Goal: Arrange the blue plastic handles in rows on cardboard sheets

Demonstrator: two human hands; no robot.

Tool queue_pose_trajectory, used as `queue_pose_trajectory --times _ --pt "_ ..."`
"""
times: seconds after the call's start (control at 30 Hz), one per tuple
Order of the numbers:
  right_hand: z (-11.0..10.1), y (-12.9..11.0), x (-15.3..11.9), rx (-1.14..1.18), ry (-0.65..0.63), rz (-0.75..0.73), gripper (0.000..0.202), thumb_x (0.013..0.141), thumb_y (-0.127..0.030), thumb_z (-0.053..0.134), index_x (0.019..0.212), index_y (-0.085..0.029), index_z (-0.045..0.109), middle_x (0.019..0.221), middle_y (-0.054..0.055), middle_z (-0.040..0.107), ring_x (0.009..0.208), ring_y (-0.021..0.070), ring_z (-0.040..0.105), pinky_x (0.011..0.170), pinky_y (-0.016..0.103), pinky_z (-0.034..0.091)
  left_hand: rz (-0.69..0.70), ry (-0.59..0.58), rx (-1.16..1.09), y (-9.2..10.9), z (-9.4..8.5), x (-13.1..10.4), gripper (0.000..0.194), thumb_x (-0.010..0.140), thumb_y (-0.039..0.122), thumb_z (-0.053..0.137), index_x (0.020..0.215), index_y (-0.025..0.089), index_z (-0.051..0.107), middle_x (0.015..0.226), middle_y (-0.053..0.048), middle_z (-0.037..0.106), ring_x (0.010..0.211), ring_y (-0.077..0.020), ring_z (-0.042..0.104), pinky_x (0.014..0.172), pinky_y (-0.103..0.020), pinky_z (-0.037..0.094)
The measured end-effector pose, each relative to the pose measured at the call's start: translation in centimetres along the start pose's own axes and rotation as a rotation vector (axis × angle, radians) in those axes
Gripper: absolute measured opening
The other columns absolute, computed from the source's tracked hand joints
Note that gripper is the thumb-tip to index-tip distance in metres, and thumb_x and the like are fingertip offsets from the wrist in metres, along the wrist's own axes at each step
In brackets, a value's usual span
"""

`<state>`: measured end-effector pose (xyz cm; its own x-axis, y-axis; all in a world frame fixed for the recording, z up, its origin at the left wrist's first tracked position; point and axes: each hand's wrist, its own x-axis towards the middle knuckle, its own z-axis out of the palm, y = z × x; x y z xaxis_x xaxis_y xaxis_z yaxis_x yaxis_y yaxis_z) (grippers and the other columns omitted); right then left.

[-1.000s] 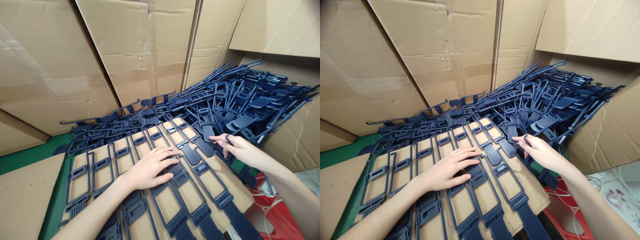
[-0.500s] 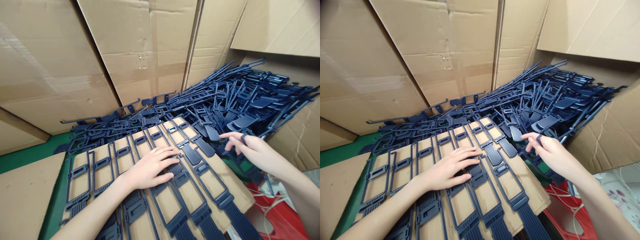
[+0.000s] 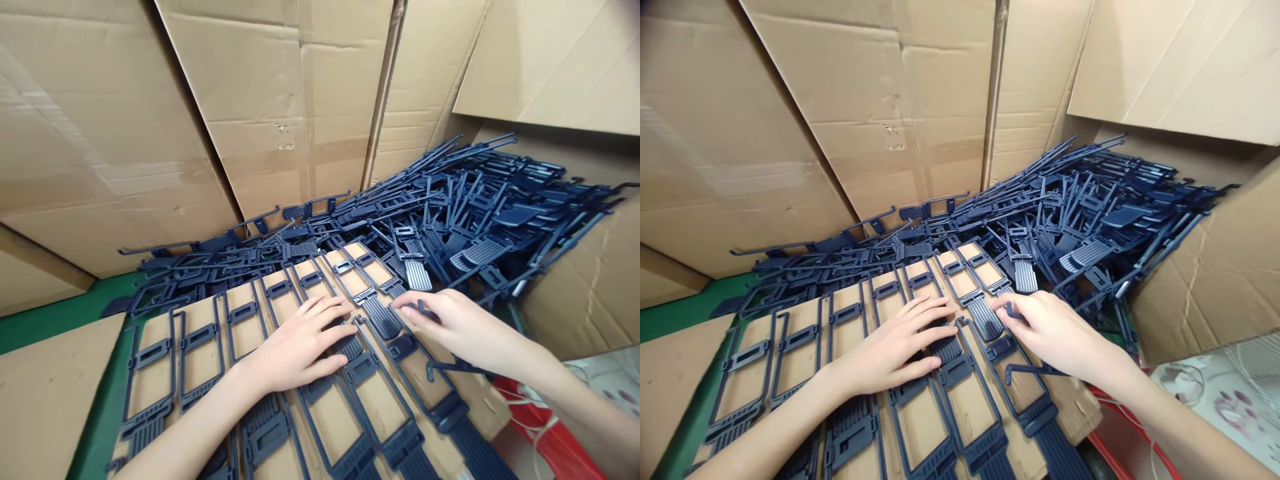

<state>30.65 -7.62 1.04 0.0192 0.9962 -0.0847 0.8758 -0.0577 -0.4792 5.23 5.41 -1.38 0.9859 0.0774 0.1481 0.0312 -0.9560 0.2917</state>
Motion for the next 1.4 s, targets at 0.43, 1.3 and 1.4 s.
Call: queue_pose_trajectory --times 0.43,1.3,1.4 --pt "1.3 -1.6 4.9 -0.193 -0.091 0.015 0.058 0.093 -0.047 0.040 0.141 -0.014 0.045 0.120 0.019 0.066 0.114 0.0327 0.061 0.092 0.042 0.047 -0.060 -0.012 0.045 -0.5 0.9 -0.3 0.055 0.096 0.054 0.041 0.141 0.022 0.044 0.153 -0.014 0.035 0.145 -0.0287 0.023 0.118 -0.055 0.017" --pt "0.5 -0.7 5.5 -0.515 -0.140 0.206 0.053 0.093 -0.028 0.038 0.145 -0.028 0.039 0.096 0.013 0.072 0.090 0.0311 0.069 0.069 0.035 0.046 -0.131 -0.095 0.018 -0.1 0.9 -0.2 0.055 0.096 0.052 0.041 0.143 0.023 0.042 0.156 -0.012 0.030 0.146 -0.0284 0.020 0.119 -0.053 0.016" --pt "-0.2 -1.4 5.7 -0.574 -0.048 0.265 0.051 0.092 -0.024 0.036 0.143 -0.027 0.042 0.097 0.014 0.072 0.088 0.0322 0.070 0.067 0.036 0.047 -0.131 -0.081 0.006 -0.1 0.8 -0.1 0.053 0.096 0.050 0.043 0.142 0.023 0.043 0.155 -0.012 0.032 0.146 -0.0285 0.022 0.118 -0.052 0.018"
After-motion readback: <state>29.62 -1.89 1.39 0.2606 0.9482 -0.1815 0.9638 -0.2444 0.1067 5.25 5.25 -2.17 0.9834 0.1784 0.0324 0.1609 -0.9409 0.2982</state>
